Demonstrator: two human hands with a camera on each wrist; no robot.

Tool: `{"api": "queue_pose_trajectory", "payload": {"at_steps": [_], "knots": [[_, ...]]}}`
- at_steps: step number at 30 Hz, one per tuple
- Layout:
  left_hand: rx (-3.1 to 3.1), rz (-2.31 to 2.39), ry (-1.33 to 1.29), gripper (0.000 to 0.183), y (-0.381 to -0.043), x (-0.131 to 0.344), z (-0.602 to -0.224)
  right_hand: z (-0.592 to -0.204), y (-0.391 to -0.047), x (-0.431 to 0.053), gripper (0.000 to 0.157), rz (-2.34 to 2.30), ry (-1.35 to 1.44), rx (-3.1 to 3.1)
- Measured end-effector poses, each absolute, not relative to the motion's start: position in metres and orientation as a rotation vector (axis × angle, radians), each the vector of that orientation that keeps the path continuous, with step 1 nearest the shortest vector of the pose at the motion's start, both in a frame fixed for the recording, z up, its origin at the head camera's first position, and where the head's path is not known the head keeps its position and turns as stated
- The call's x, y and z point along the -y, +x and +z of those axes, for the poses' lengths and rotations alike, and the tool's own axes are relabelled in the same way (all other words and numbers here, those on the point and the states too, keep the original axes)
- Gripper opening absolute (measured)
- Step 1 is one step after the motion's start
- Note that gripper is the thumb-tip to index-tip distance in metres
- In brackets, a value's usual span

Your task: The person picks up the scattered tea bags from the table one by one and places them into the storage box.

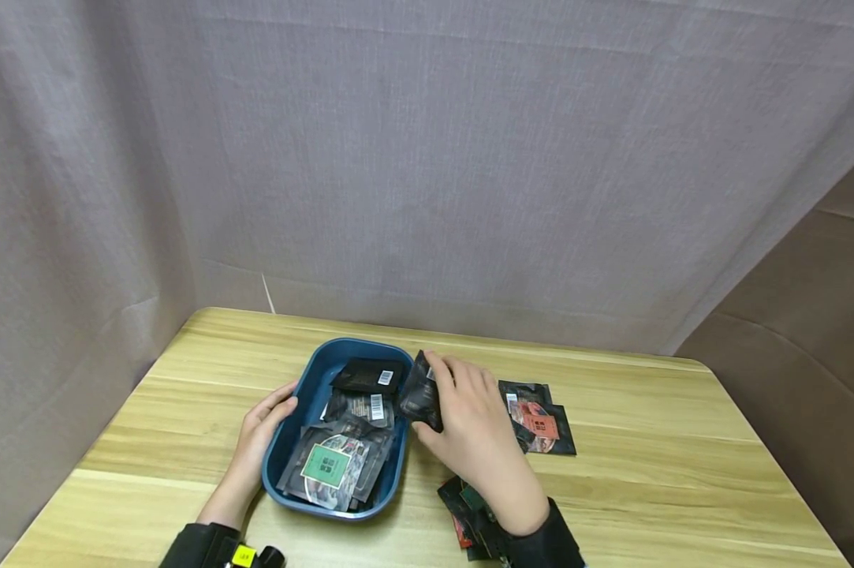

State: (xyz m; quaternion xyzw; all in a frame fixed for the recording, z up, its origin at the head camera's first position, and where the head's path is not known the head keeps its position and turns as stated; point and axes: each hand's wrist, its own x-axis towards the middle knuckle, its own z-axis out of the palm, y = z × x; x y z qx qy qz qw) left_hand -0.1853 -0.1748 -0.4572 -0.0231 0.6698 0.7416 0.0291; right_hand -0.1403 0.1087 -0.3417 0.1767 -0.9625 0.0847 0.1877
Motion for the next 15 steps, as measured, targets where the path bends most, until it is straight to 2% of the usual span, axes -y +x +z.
{"api": "queue_pose_trajectory", "payload": {"at_steps": [15], "knots": [[-2.064,2.293,-0.091,0.050,-0.185,0.173,-0.457,-0.362,-0.125,-0.061,0.092,0.099,0.786,2.674]]}}
